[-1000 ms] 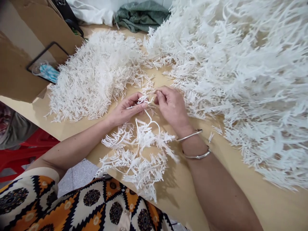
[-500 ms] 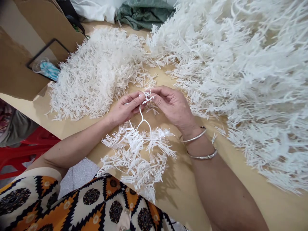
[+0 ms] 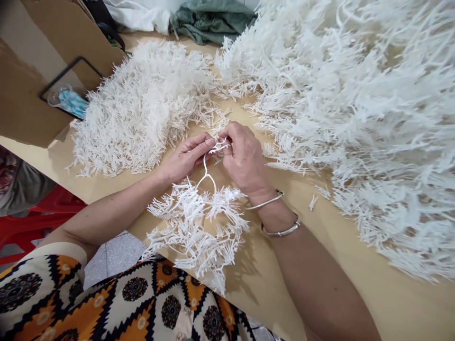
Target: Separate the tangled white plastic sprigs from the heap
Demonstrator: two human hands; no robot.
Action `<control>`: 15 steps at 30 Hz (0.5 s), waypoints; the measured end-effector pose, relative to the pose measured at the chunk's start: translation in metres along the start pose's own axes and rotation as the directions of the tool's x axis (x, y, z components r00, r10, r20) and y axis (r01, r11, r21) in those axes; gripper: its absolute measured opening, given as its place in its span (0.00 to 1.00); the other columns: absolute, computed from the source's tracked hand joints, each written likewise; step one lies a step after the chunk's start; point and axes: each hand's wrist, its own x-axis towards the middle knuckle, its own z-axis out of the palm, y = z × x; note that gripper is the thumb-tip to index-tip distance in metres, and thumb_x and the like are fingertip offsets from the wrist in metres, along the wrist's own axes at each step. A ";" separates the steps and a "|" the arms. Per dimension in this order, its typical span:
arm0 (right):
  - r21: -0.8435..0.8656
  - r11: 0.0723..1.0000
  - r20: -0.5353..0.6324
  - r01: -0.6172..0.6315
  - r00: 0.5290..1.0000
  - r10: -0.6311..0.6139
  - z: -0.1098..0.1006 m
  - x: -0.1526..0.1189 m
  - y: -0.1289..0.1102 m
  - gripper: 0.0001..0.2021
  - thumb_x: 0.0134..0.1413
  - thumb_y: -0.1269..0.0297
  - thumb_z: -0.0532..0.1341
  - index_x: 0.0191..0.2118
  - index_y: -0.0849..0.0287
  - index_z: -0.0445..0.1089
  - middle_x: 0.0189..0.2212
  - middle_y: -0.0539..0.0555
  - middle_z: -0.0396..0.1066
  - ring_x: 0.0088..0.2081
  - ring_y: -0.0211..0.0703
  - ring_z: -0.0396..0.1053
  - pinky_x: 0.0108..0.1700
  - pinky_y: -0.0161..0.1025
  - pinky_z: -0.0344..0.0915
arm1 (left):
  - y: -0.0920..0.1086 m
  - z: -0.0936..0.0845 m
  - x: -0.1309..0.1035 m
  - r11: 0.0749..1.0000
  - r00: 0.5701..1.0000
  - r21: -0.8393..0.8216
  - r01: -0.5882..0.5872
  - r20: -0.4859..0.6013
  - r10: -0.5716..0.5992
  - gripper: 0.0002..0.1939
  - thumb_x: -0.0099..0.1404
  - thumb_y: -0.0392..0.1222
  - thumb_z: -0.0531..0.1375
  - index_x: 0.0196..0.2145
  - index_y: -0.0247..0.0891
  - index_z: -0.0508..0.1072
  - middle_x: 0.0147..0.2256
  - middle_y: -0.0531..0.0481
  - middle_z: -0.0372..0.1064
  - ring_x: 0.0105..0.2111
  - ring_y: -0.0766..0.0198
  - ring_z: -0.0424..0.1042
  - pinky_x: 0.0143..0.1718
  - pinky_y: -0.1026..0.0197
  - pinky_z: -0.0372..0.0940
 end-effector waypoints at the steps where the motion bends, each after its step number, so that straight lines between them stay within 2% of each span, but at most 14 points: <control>1: -0.010 1.000 0.000 -0.013 1.000 0.013 0.002 -0.001 -0.001 0.07 0.59 0.71 0.57 0.37 0.50 0.65 0.36 0.56 0.76 0.41 0.54 0.73 0.46 0.53 0.69 | -0.001 0.000 0.001 1.000 1.000 0.009 -0.004 0.001 0.004 0.21 0.69 0.61 0.65 0.35 0.39 0.72 0.29 0.56 0.57 0.27 0.71 0.55 0.29 0.65 0.51; 6: -0.021 0.998 -0.011 -0.058 0.998 0.057 0.009 -0.003 -0.009 0.08 0.60 0.72 0.57 0.35 0.50 0.61 0.34 0.55 0.74 0.39 0.52 0.71 0.43 0.50 0.68 | -0.006 -0.006 0.005 0.993 0.998 0.103 -0.064 0.026 0.061 0.22 0.71 0.62 0.63 0.34 0.39 0.71 0.28 0.56 0.56 0.28 0.71 0.55 0.30 0.63 0.50; 9: 0.006 0.997 -0.045 -0.082 0.996 0.083 0.012 -0.002 -0.007 0.09 0.59 0.73 0.57 0.33 0.50 0.60 0.31 0.52 0.72 0.36 0.49 0.68 0.40 0.47 0.66 | 0.000 -0.007 0.003 0.983 0.996 0.161 -0.093 0.029 0.089 0.22 0.72 0.62 0.62 0.33 0.39 0.71 0.28 0.55 0.57 0.28 0.70 0.55 0.30 0.63 0.51; 13: 0.044 0.986 -0.117 -0.158 0.980 0.162 0.003 0.003 0.018 0.10 0.59 0.74 0.58 0.30 0.50 0.61 0.26 0.49 0.67 0.29 0.44 0.63 0.35 0.44 0.62 | 0.013 -0.001 -0.005 0.923 0.978 0.342 -0.179 0.159 0.131 0.25 0.70 0.63 0.63 0.29 0.38 0.69 0.27 0.55 0.60 0.29 0.69 0.58 0.32 0.62 0.54; 15: 0.040 0.982 -0.169 -0.187 0.967 0.191 -0.006 0.005 0.032 0.09 0.57 0.72 0.61 0.30 0.51 0.65 0.26 0.49 0.69 0.29 0.43 0.64 0.36 0.44 0.62 | 0.015 0.002 -0.007 0.916 0.981 0.365 -0.170 0.155 0.121 0.26 0.70 0.64 0.63 0.28 0.38 0.68 0.27 0.55 0.59 0.28 0.69 0.58 0.32 0.62 0.54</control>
